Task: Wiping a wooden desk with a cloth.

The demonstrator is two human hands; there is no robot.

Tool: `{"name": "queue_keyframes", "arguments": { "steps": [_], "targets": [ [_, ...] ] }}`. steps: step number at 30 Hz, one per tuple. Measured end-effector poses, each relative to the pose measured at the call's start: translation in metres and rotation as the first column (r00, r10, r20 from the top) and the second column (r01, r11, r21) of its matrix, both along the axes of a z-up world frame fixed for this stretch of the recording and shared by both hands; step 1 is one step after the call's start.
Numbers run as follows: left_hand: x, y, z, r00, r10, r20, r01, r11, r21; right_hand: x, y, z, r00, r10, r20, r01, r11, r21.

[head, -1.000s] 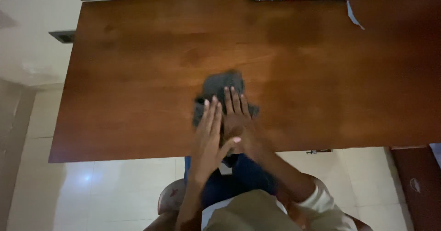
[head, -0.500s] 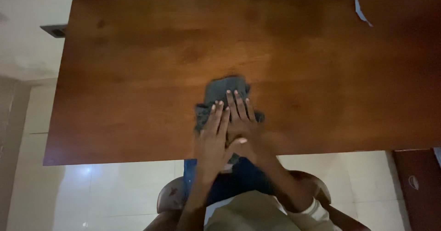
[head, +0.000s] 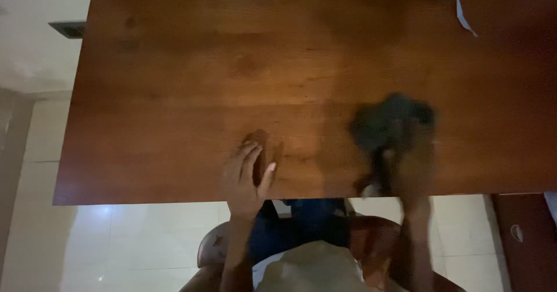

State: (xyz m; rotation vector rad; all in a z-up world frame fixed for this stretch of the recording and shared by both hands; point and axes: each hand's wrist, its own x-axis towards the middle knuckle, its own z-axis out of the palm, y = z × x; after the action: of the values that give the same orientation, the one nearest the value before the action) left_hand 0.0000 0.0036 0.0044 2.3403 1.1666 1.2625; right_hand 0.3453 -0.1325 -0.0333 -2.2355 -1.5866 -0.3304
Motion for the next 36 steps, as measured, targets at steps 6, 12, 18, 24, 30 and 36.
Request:
{"name": "queue_keyframes", "arguments": {
  "steps": [6,12,18,24,30,36],
  "targets": [
    [-0.003,-0.004,-0.007,0.999,-0.004,-0.038,0.003,0.999,-0.035,0.071,0.017,-0.011,0.954,-0.149,0.262,0.171,0.983,-0.06],
    [-0.005,-0.002,0.007,0.994,-0.075,0.085,0.083,0.992,-0.095,-0.073,0.107,-0.004,0.931,0.313,0.185,-0.312,0.949,-0.038],
    [-0.005,0.0,-0.024,0.932,-0.02,0.361,0.01,1.0,0.028,-0.226,0.14,0.057,0.672,0.698,-0.247,-0.74,0.64,-0.208],
    [-0.009,-0.006,-0.023,0.957,0.046,0.286,-0.04,0.999,-0.028,-0.206,0.097,0.045,0.641,0.691,-0.335,-0.727,0.687,0.026],
    [-0.012,-0.004,-0.033,0.959,0.034,0.282,-0.015,0.997,-0.071,-0.135,0.025,0.032,0.824,0.452,-0.342,-0.478,0.878,0.011],
    [-0.005,-0.006,-0.012,0.958,0.049,0.282,-0.017,0.993,-0.115,-0.048,-0.018,0.028,0.882,0.018,-0.471,-0.049,0.997,-0.053]
  ]
}}
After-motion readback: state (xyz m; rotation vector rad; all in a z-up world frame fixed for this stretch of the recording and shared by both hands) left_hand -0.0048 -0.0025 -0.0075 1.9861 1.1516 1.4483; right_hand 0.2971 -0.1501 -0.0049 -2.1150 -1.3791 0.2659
